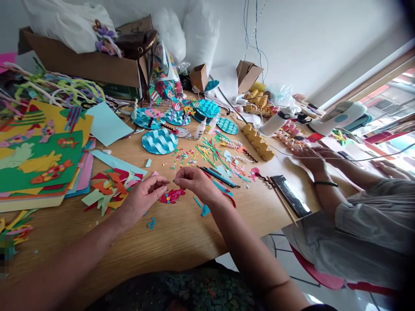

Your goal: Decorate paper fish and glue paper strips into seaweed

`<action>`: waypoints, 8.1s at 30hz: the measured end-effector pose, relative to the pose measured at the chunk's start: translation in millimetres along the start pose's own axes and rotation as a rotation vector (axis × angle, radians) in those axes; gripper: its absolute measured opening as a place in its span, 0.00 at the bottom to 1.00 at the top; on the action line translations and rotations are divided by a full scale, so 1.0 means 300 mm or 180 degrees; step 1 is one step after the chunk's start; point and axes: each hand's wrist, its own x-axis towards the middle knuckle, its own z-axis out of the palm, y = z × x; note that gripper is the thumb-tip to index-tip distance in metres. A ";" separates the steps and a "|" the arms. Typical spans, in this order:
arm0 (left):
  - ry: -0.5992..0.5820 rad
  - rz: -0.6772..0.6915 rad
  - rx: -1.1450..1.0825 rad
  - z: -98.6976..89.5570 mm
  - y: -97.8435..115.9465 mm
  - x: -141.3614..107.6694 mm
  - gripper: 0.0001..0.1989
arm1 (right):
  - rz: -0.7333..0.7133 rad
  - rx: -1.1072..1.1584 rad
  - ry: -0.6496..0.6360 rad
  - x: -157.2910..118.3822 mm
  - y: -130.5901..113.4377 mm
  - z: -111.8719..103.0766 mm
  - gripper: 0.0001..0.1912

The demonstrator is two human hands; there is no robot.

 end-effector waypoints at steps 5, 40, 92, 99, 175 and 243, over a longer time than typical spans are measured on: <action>-0.0122 0.0123 0.0068 0.035 0.020 0.026 0.09 | -0.0030 0.0079 0.0167 -0.026 0.023 0.031 0.09; -0.0068 0.1053 0.1892 0.009 -0.106 -0.023 0.10 | 0.0229 -0.2472 0.0380 -0.093 0.084 0.070 0.06; -0.0201 0.1630 0.2498 0.021 -0.154 -0.055 0.13 | 0.0402 -0.3428 0.0621 -0.095 0.119 0.135 0.07; -0.0184 0.1613 0.2451 0.019 -0.151 -0.055 0.15 | -0.0048 -0.3072 0.0544 -0.111 0.138 0.117 0.09; -0.0310 0.1580 0.2597 0.026 -0.150 -0.071 0.23 | -0.0190 -0.2525 0.0924 -0.127 0.083 0.026 0.08; 0.0098 0.1823 0.2196 -0.033 -0.146 -0.038 0.17 | 0.0078 -0.4321 -0.0229 0.256 0.025 -0.160 0.09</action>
